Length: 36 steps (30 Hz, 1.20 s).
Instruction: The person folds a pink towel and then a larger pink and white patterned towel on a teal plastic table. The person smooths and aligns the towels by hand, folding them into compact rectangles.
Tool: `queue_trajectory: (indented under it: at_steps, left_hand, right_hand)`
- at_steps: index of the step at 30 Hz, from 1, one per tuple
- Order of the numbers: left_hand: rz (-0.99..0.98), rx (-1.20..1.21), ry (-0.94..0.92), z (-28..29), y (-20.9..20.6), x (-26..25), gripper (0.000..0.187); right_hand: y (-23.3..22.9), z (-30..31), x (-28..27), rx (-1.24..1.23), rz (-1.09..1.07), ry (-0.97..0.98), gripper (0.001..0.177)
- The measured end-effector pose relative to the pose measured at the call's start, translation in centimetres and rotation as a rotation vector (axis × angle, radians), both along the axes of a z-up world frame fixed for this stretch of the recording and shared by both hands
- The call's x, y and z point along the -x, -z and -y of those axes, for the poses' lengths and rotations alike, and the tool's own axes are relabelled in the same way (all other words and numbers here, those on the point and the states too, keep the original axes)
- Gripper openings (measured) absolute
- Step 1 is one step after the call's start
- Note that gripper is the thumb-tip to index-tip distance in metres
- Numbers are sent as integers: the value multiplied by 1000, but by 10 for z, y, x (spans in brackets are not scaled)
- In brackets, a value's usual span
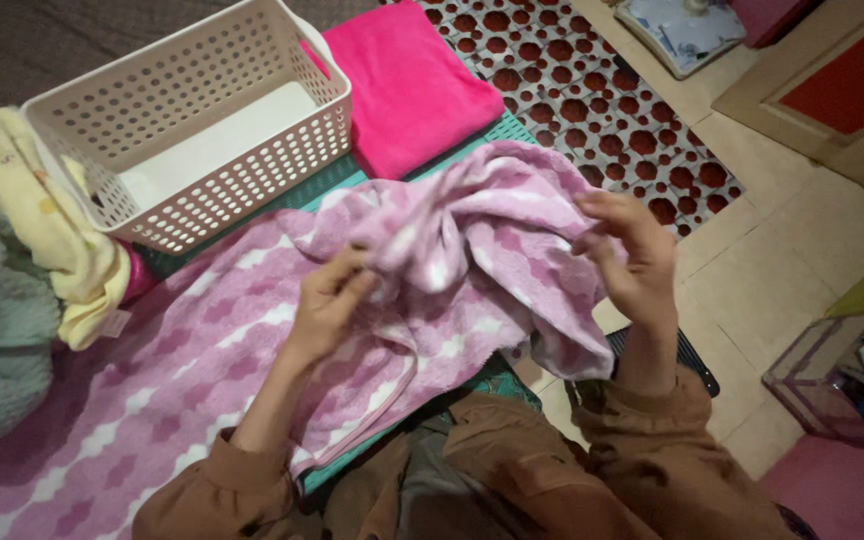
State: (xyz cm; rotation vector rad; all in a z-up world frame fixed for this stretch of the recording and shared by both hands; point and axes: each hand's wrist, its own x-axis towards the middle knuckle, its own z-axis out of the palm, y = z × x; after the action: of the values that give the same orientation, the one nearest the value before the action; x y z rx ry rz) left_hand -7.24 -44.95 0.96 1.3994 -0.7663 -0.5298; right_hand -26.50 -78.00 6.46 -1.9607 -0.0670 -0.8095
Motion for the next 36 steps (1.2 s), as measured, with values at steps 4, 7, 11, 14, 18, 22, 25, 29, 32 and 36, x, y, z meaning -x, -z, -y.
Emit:
queue_trajectory:
  at_steps: [4, 7, 11, 14, 18, 22, 25, 29, 32, 36]
  left_hand:
    - [327, -22, 403, 1, -18, 15, 20]
    - [148, -133, 657, 4, -28, 20, 20]
    - [-39, -183, 836, -4, -25, 10, 21]
    - [-56, -163, 909, -12, -15, -6, 23]
    - [-224, 90, 899, -26, -6, -29, 24]
    - [-435, 410, 737, -43, -14, -41, 27]
    - [-356, 158, 498, -50, -28, -38, 47]
    - [-201, -92, 134, -43, -43, -30, 28]
    - [-120, 19, -132, -32, -50, -26, 10]
    - [66, 143, -436, -21, -46, -10, 16]
  right_hand:
    - [-29, -29, -46, 405, -182, -120, 60]
    - [-27, -30, -83, 957, -187, 76, 62]
    - [-17, 15, -108, 1139, -325, 94, 70]
    - [-16, 57, -118, 452, -620, -541, 80]
    - [-12, 97, -106, 405, -1171, -434, 111]
    - [-11, 125, -88, 456, -1179, -443, 78]
    - [-22, 134, -75, 750, -907, -293, 36]
    - [-58, 145, -55, 819, -805, 272, 26]
    - [-83, 155, -54, 502, -630, 472, 28]
    - [-85, 141, -66, 335, 110, 220, 27]
